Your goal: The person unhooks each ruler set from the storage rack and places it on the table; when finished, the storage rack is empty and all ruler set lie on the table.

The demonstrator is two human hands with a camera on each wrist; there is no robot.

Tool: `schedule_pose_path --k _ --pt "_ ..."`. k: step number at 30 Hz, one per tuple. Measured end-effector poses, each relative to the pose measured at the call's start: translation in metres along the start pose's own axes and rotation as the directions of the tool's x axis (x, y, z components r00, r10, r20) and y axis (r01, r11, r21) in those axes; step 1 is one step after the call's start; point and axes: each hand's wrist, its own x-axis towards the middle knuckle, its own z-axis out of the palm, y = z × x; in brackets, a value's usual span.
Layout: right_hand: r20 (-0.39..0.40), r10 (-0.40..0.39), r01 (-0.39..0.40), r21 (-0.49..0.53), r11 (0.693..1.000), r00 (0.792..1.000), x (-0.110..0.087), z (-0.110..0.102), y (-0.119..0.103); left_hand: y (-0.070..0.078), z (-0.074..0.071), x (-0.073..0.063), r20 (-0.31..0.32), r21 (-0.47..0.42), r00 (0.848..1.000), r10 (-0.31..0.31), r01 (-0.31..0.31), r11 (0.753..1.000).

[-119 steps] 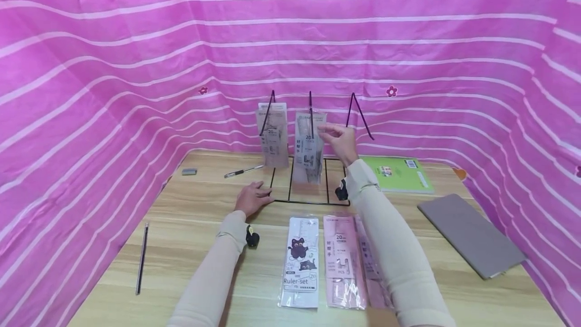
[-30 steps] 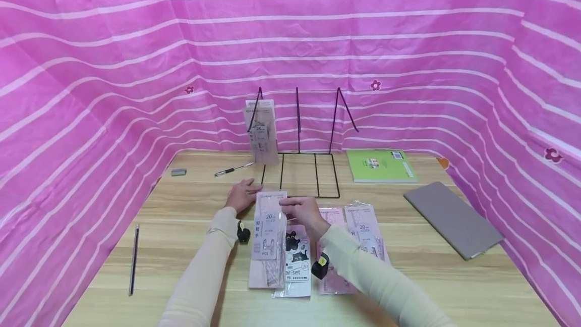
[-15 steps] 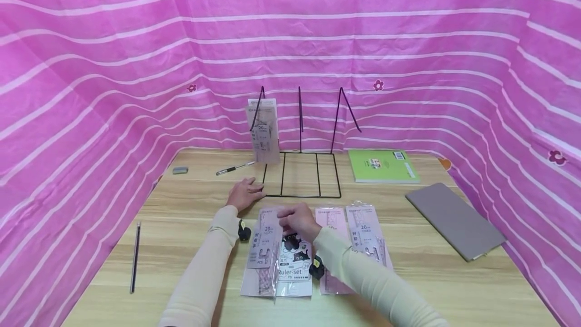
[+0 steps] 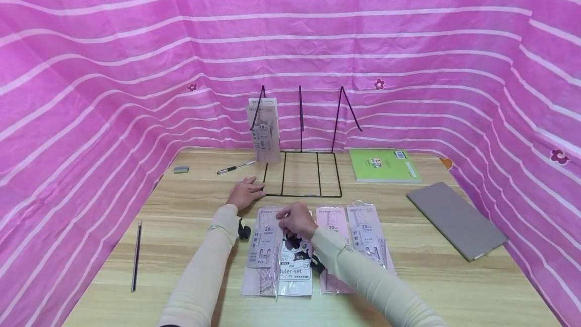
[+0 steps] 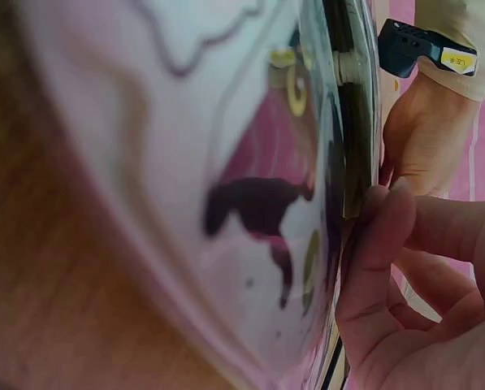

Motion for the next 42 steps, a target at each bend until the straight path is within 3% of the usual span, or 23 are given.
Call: schedule_pose_path --k 11,16,22,29,34,42 --pt "0.064 -0.035 0.037 -0.037 0.999 0.997 0.001 0.000 0.002 0.003 0.000 -0.002 0.001 0.005 1.000 -0.012 0.012 1.000" --pt "0.062 0.005 -0.003 -0.032 0.999 0.998 0.002 -0.010 0.002 0.002 0.000 -0.001 0.004 0.006 1.000 -0.014 0.014 1.000" --pt "-0.080 0.015 -0.024 -0.112 0.993 0.997 0.010 -0.053 0.004 0.003 -0.005 -0.001 0.008 -0.025 1.000 -0.022 0.022 0.999" --pt "-0.243 -0.017 -0.053 -0.282 0.958 0.970 0.031 -0.127 0.029 0.003 -0.012 -0.001 0.030 -0.017 0.999 -0.033 0.034 0.999" --pt "-0.218 -0.014 -0.050 -0.283 0.958 0.976 0.042 -0.156 0.054 0.003 -0.014 -0.001 0.071 -0.026 0.996 -0.061 0.063 0.998" --pt "-0.147 0.012 -0.038 -0.174 0.984 0.989 0.049 -0.164 0.088 0.006 -0.011 0.003 0.131 -0.021 0.990 -0.057 0.060 0.998"
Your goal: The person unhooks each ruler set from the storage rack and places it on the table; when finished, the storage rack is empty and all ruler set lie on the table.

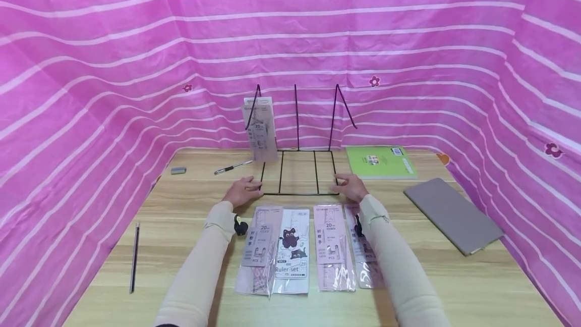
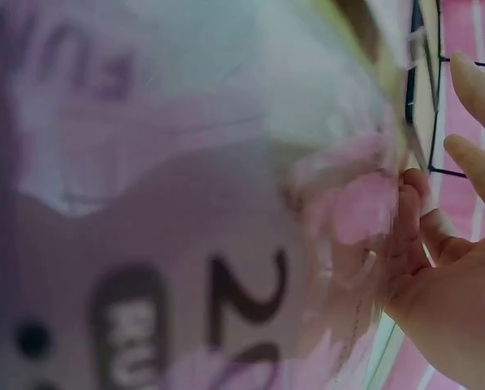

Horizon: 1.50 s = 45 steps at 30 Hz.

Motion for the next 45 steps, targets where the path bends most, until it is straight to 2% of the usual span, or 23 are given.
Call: schedule_pose_path --k 8,14,17,18,21,22,24,25,27,30,32,35,37,40,43,45 --pt "0.018 -0.016 0.016 0.003 1.000 1.000 0.001 0.001 0.004 0.004 -0.002 0.002 0.014 0.000 1.000 -0.014 0.014 1.000" --pt "0.022 -0.048 0.048 -0.002 0.999 0.999 -0.002 0.003 0.008 0.007 -0.003 -0.002 0.007 -0.043 0.999 -0.040 0.040 0.998" --pt "0.009 -0.066 0.066 -0.009 0.998 0.998 -0.002 0.003 0.011 0.010 -0.009 -0.003 -0.034 -0.088 0.999 -0.017 0.014 0.996" --pt "0.008 -0.064 0.065 -0.007 0.998 0.998 -0.002 0.003 0.011 0.011 -0.012 -0.003 -0.048 -0.071 0.999 0.013 -0.016 0.997" --pt "0.010 -0.064 0.064 0.034 0.997 0.998 -0.004 0.002 0.012 0.015 -0.023 0.000 -0.120 -0.210 0.993 0.015 -0.041 0.977" --pt "0.012 -0.069 0.069 0.045 0.997 0.998 -0.005 0.002 0.012 0.017 -0.027 0.001 -0.136 -0.274 0.991 0.000 -0.037 0.961" --pt "0.010 -0.093 0.093 0.049 0.994 0.996 -0.007 0.001 0.012 0.020 -0.038 0.005 -0.174 -0.349 0.985 0.008 -0.069 0.934" --pt "0.009 -0.112 0.112 0.046 0.993 0.994 -0.008 0.001 0.011 0.022 -0.043 0.007 -0.205 -0.424 0.979 -0.013 -0.077 0.902" --pt "0.003 -0.139 0.138 0.031 0.990 0.990 -0.010 0.001 0.011 0.026 -0.054 0.011 -0.261 -0.445 0.965 0.001 -0.121 0.887" --pt "-0.009 -0.139 0.139 0.022 0.990 0.990 -0.010 0.003 0.011 0.033 -0.068 0.018 -0.360 -0.415 0.931 0.052 -0.210 0.886" --pt "-0.009 -0.117 0.117 0.033 0.993 0.993 -0.009 0.003 0.011 0.038 -0.077 0.022 -0.404 -0.376 0.909 0.101 -0.266 0.888" --pt "-0.021 -0.088 0.089 0.040 0.995 0.996 -0.006 0.005 0.011 0.045 -0.088 0.028 -0.414 -0.342 0.896 0.162 -0.318 0.884" --pt "-0.027 -0.079 0.080 0.043 0.996 0.996 -0.005 0.006 0.012 0.049 -0.094 0.033 -0.419 -0.337 0.890 0.177 -0.334 0.880" --pt "-0.032 -0.072 0.073 0.044 0.996 0.997 -0.004 0.008 0.013 0.053 -0.099 0.039 -0.462 -0.381 0.871 0.167 -0.365 0.850" --pt "-0.041 -0.086 0.087 0.028 0.996 0.995 -0.005 0.009 0.013 0.057 -0.101 0.046 -0.512 -0.440 0.845 0.152 -0.410 0.799" --pt "-0.048 -0.102 0.103 0.022 0.994 0.994 -0.005 0.008 0.013 0.060 -0.102 0.050 -0.526 -0.462 0.838 0.147 -0.427 0.777"
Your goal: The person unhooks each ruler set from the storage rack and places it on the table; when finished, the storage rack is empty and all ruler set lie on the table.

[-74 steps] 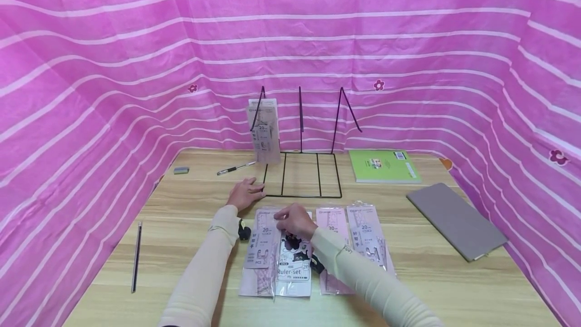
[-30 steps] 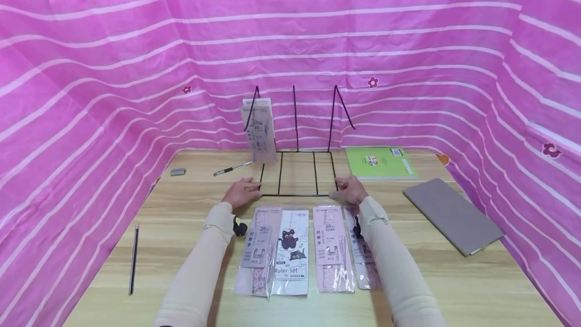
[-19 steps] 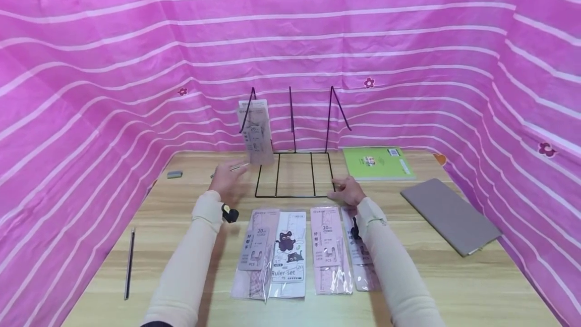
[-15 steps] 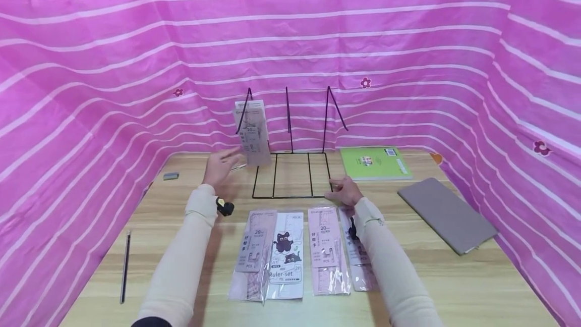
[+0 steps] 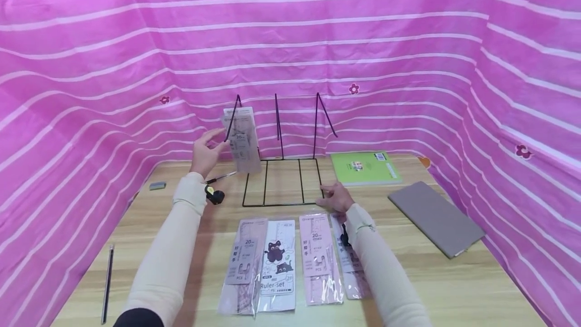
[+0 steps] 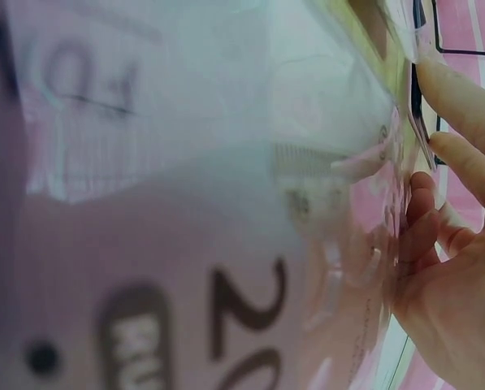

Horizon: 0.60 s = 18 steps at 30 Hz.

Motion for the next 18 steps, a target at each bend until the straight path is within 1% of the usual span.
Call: schedule_pose_path --k 3,6,10,12,16,17,18 --pt "-0.007 -0.005 0.005 0.000 1.000 1.000 -0.0004 -0.0001 0.0004 0.0002 0.0028 0.0049 0.008 -0.018 1.000 -0.009 0.009 1.000" --pt "0.000 -0.009 0.009 -0.013 1.000 1.000 0.0000 0.0023 0.0001 0.0001 0.0015 0.0065 0.011 0.010 1.000 -0.021 0.021 1.000" --pt "0.005 -0.022 0.022 -0.045 0.999 1.000 0.0010 0.0036 -0.0003 0.0007 0.0009 0.0074 0.002 0.041 1.000 -0.022 0.022 0.999" --pt "0.012 -0.006 0.006 -0.032 0.999 1.000 0.0014 0.0033 -0.0007 0.0014 0.0013 0.0081 0.001 0.048 1.000 -0.021 0.021 0.999" --pt "0.012 0.021 -0.020 -0.022 1.000 1.000 0.0016 0.0014 0.0001 0.0024 0.0030 0.0098 0.018 0.009 0.999 -0.027 0.027 1.000" --pt "0.009 0.034 -0.034 -0.014 0.999 0.999 0.0014 0.0010 0.0008 0.0060 0.0034 0.0092 0.027 -0.004 0.999 -0.034 0.034 0.999" --pt "0.003 0.034 -0.034 -0.018 0.999 0.999 0.0012 0.0004 0.0017 0.0058 0.0041 0.0097 0.029 -0.016 0.999 -0.036 0.036 0.999"
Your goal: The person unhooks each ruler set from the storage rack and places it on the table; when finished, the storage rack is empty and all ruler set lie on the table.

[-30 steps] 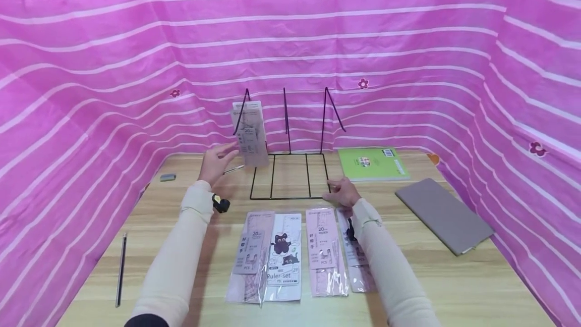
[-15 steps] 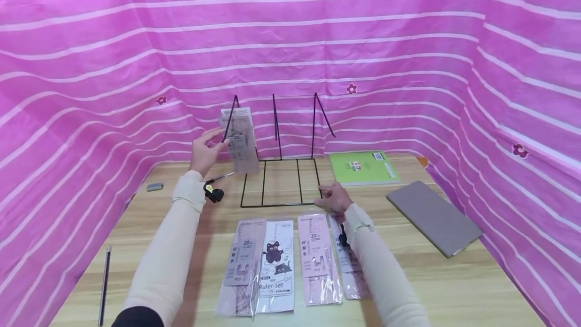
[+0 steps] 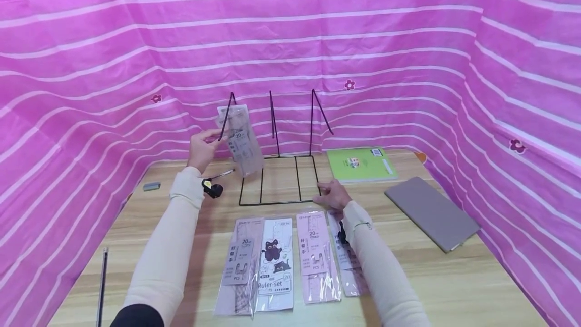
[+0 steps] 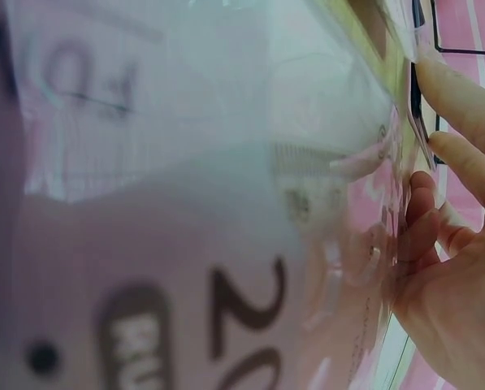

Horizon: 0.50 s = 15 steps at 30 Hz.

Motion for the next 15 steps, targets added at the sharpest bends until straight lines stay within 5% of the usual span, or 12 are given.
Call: schedule_pose_path --k 15 --pt "0.028 0.034 -0.034 0.010 0.999 0.999 -0.001 -0.004 -0.001 0.013 -0.019 -0.011 0.010 0.075 1.000 0.012 -0.013 0.997"
